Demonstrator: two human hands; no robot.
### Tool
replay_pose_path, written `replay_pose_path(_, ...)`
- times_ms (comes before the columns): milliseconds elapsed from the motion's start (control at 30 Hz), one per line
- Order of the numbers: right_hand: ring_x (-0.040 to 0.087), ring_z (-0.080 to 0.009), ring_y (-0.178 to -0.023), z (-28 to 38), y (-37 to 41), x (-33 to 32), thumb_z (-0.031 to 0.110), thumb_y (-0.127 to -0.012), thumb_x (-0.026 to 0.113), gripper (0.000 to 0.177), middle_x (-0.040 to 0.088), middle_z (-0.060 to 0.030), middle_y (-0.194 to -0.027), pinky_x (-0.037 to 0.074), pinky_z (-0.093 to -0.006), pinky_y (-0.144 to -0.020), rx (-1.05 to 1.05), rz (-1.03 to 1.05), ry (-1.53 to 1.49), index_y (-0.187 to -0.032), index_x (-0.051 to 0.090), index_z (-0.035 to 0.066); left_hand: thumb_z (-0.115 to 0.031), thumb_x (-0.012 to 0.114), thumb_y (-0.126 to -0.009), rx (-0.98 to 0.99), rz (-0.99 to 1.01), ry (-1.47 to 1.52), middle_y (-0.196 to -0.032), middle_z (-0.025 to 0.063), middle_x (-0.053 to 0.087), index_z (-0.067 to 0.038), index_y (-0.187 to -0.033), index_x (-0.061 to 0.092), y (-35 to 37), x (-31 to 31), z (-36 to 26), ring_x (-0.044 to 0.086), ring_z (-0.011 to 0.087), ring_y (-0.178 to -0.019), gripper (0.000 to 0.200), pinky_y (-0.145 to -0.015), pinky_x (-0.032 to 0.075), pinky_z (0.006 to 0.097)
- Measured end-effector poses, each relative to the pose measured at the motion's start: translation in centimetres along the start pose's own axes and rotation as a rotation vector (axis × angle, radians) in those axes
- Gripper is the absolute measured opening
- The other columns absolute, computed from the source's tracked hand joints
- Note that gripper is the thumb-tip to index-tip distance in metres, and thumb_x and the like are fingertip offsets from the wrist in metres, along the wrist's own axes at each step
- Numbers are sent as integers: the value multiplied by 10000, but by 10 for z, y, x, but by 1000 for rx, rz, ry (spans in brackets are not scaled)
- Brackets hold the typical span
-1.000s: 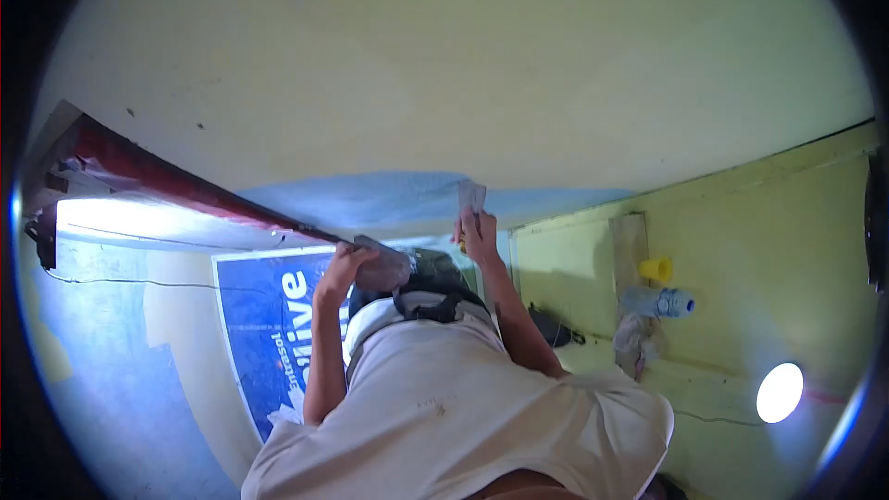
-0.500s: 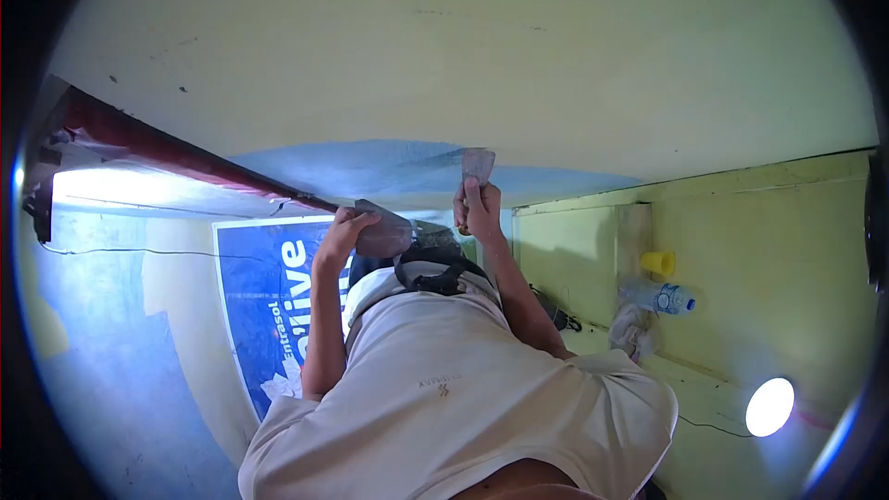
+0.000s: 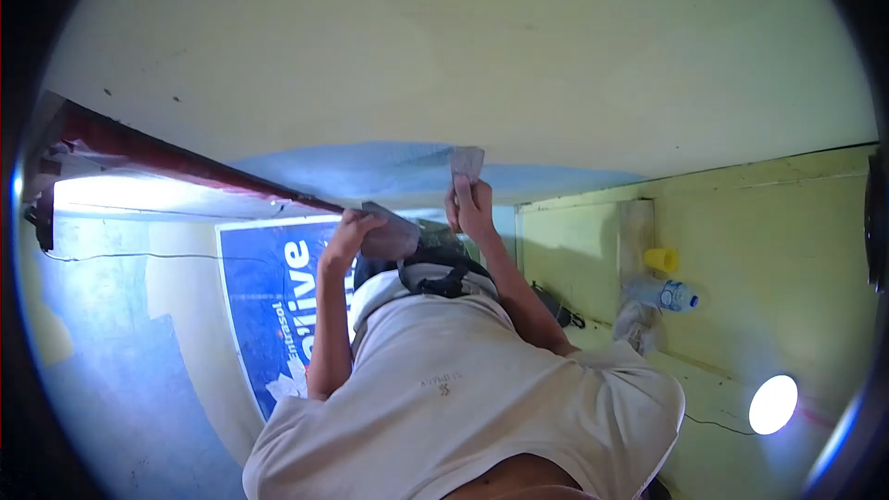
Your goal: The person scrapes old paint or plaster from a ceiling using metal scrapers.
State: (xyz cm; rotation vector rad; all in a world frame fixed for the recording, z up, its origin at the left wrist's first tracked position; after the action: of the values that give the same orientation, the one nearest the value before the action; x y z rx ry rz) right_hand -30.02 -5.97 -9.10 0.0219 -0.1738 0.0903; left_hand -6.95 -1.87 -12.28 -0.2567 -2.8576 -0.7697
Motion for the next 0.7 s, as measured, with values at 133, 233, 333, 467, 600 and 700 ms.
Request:
replay_pose_path(133, 435, -100, -377, 0, 5, 1, 393, -1015, 440, 468, 443, -21, -490, 374, -261, -361, -31, 20, 21, -718, 476, 32, -138, 675, -807, -53, 2, 115, -895, 89, 667, 7, -974, 645, 0, 2, 3, 637, 177, -763, 224, -683, 498, 309)
replay_pose_path(233, 442, -102, -382, 5, 5, 3, 405, -1011, 445, 478, 445, -22, -495, 382, -267, -366, -17, 11, 13, -702, 471, 42, -124, 667, -811, -58, -28, 81, -900, 91, 668, 13, -982, 645, -1, -3, 12, 642, 180, -791, 220, -718, 503, 313)
replay_pose_path(333, 442, -103, -380, -1, 7, 2, 409, -1010, 446, 480, 445, -21, -495, 385, -271, -368, 4, -17, 14, -701, 468, 43, -124, 653, -824, -28, -21, 150, -859, 67, 677, 20, -917, 679, 3, -1, 8, 623, 150, -783, 174, -724, 479, 288)
replay_pose_path(467, 436, -104, -368, 13, 7, 12, 404, -1011, 447, 475, 436, -19, -478, 381, -269, -365, 12, -15, -22, -705, 472, 42, -132, 666, -805, -18, 8, 129, -912, 91, 670, 20, -984, 647, 8, 1, 2, 639, 188, -818, 236, -751, 498, 317)
replay_pose_path(600, 429, -106, -360, -10, 5, -4, 377, -1013, 454, 453, 422, -16, -462, 374, -261, -360, -19, -27, 68, -706, 472, 44, -126, 652, -826, -14, -22, 156, -875, 79, 685, 29, -947, 679, 9, 7, -2, 647, 167, -771, 199, -709, 502, 291)
replay_pose_path(700, 410, -105, -347, -22, 23, -13, 349, -1012, 466, 442, 413, -15, -459, 360, -261, -345, 31, -96, 75, -686, 460, 51, -160, 652, -838, -111, 42, 246, -904, 88, 681, 23, -960, 664, -2, 12, 2, 656, 171, -798, 221, -700, 505, 297)
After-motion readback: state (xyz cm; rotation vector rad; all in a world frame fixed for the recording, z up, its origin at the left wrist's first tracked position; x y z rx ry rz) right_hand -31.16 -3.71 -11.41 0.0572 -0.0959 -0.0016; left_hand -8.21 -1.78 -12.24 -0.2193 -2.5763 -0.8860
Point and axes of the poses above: each hand's wrist, its own y-axis away from the middle knuckle, its own x-axis out of the palm, z = x × y, the point moved 6 cm from there along -y, towards the middle knuckle
